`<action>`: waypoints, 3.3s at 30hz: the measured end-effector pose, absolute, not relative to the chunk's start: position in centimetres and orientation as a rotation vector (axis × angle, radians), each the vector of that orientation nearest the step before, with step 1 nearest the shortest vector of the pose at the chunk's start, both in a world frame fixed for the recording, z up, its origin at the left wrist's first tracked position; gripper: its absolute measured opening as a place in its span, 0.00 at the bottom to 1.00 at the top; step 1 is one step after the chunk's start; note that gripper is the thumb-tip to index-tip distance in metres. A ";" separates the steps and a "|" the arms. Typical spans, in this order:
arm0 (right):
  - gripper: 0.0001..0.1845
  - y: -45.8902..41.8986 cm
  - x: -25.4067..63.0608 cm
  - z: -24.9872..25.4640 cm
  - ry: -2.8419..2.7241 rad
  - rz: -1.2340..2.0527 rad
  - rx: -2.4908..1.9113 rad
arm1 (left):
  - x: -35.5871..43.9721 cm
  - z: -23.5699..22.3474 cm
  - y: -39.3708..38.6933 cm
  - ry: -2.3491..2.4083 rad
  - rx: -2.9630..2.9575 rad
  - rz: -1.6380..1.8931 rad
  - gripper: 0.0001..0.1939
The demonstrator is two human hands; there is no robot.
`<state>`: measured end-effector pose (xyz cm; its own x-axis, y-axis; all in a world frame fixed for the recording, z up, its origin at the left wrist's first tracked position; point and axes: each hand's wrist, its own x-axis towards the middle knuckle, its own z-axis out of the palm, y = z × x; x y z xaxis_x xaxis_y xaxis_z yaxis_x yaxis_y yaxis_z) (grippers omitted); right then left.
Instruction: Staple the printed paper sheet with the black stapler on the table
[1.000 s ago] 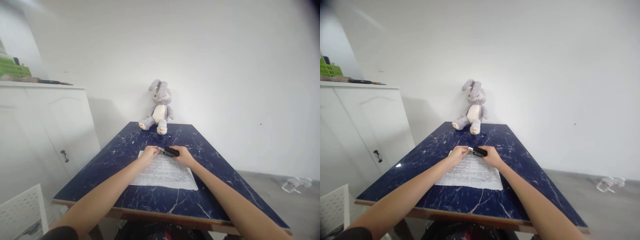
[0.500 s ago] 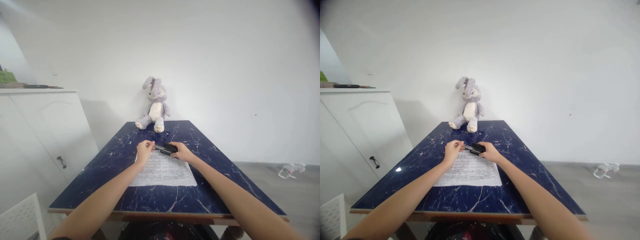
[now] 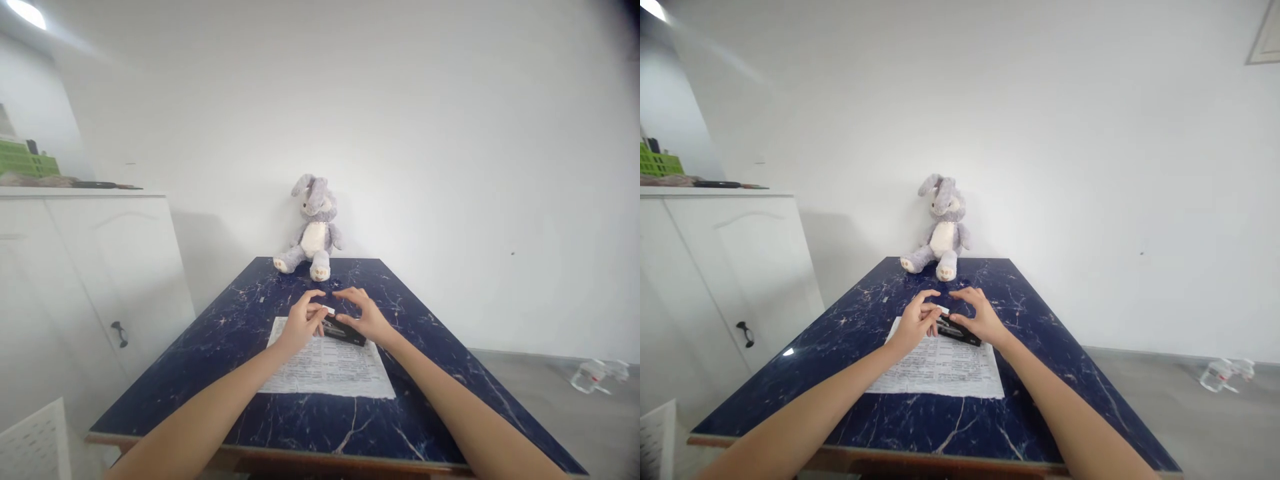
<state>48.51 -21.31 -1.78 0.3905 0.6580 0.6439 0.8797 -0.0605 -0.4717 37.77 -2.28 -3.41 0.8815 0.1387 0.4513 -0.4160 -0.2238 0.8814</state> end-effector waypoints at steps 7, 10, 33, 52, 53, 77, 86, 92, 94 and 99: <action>0.12 -21.2 46.7 -0.7 -1.557 -0.331 -1.569 | 36.8 -3.4 -2.9 -0.322 1.772 0.440 0.23; 0.11 -21.3 46.8 -0.7 -1.533 -0.423 -1.562 | 37.0 -3.5 -2.5 -0.366 1.806 0.436 0.23; 0.14 -26.3 59.6 -7.0 -0.588 -0.575 -2.625 | 40.3 -4.6 12.2 0.833 2.865 0.514 0.12; 0.18 -20.6 47.0 -1.8 -1.478 -0.114 -1.868 | 40.1 -4.9 3.4 -0.281 2.325 0.744 0.18; 0.18 -20.4 46.8 -2.1 -1.477 -0.108 -1.878 | 39.8 -4.8 3.3 -0.338 2.333 0.703 0.18; 0.26 -20.4 47.6 -3.4 -1.434 -0.012 -1.966 | 40.4 -5.8 2.5 -0.367 2.327 0.373 0.12; 0.26 -20.6 47.6 -3.1 -1.432 0.031 -1.981 | 40.4 -5.6 3.0 -0.366 2.294 0.331 0.12; 0.27 -20.6 47.8 -3.1 -1.431 0.017 -1.991 | 40.9 -6.1 3.8 -0.261 2.317 0.322 0.14; 0.27 -20.6 47.8 -3.2 -1.431 0.019 -2.002 | 40.7 -5.8 3.9 -0.311 2.318 0.343 0.13; 0.27 -20.6 48.0 -3.2 -1.446 0.008 -1.992 | 39.8 -4.7 3.8 -0.382 2.334 0.351 0.12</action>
